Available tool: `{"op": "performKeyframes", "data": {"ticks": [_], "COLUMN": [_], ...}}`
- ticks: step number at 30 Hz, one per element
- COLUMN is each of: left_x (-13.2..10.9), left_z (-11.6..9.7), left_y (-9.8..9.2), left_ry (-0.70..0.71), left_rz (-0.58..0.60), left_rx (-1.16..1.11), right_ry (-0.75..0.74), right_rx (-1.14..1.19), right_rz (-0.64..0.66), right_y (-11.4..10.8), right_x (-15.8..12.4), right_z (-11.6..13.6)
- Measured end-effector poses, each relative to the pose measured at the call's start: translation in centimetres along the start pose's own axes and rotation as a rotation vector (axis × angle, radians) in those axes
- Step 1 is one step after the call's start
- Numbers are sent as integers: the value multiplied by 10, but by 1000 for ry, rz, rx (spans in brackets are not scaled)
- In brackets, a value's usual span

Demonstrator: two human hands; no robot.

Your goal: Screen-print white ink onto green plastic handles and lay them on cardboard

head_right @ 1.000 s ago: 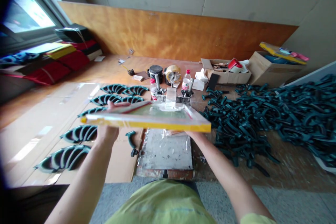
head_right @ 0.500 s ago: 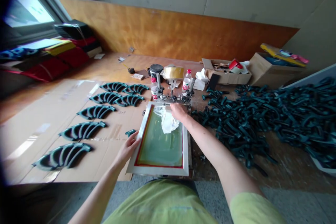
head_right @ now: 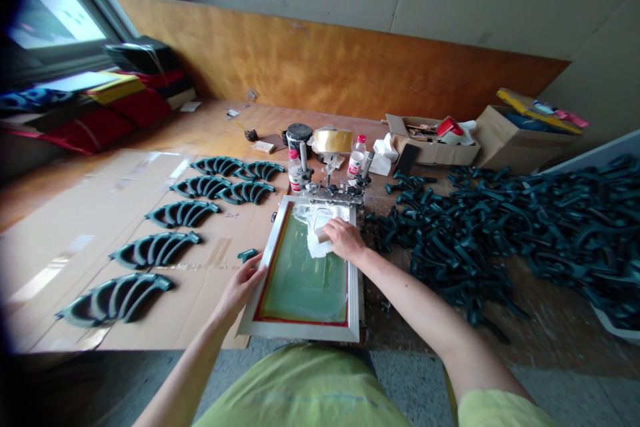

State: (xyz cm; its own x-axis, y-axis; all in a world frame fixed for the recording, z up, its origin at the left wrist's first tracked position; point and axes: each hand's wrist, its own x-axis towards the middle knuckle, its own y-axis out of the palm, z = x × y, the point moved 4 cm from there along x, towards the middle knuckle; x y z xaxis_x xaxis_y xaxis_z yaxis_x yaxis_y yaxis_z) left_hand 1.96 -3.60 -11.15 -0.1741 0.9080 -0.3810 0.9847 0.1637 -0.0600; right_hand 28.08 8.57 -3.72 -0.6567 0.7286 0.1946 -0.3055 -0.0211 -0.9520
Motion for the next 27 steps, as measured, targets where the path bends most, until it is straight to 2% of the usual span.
{"op": "performKeyframes", "data": {"ticks": [2, 5, 7, 9, 12, 14, 16, 18, 20, 22, 25, 27], "left_x": [-1, -2, -5, -10, -20, -25, -26, -21, -12, 0, 17, 19], "left_z": [-1, -4, -11, -23, -54, -81, -110, -140, -167, -190, -212, -210], "left_y": [0, 1, 1, 0, -3, -7, -9, -7, 0, 8, 16, 19], "left_ry": [-8, -31, -49, -69, -85, -48, 45, 194, 324, 377, 382, 406], "left_rz": [1, 3, 5, 16, 56, 49, 11, -37, -47, -31, 3, -52], "left_rx": [-15, -26, -50, -80, -97, -62, -12, -57, -185, -275, -300, -354], "right_ry": [-61, -122, -66, 51, 222, 298, 383, 511, 618, 628, 422, 298], "right_rx": [-4, 52, 106, 158, 161, 106, 60, 61, 89, 131, 154, 111], "right_rz": [-35, -6, -12, -58, -122, -175, -281, -339, -267, -140, -31, 17], "right_y": [7, 6, -4, -17, -35, -48, -61, -64, -52, -28, 8, 22], "right_x": [-13, -27, -16, 9, 50, 63, 57, 37, 10, -14, -33, -35], "right_z": [7, 10, 3, -9, -30, -46, -66, -87, -98, -95, -67, -47]}}
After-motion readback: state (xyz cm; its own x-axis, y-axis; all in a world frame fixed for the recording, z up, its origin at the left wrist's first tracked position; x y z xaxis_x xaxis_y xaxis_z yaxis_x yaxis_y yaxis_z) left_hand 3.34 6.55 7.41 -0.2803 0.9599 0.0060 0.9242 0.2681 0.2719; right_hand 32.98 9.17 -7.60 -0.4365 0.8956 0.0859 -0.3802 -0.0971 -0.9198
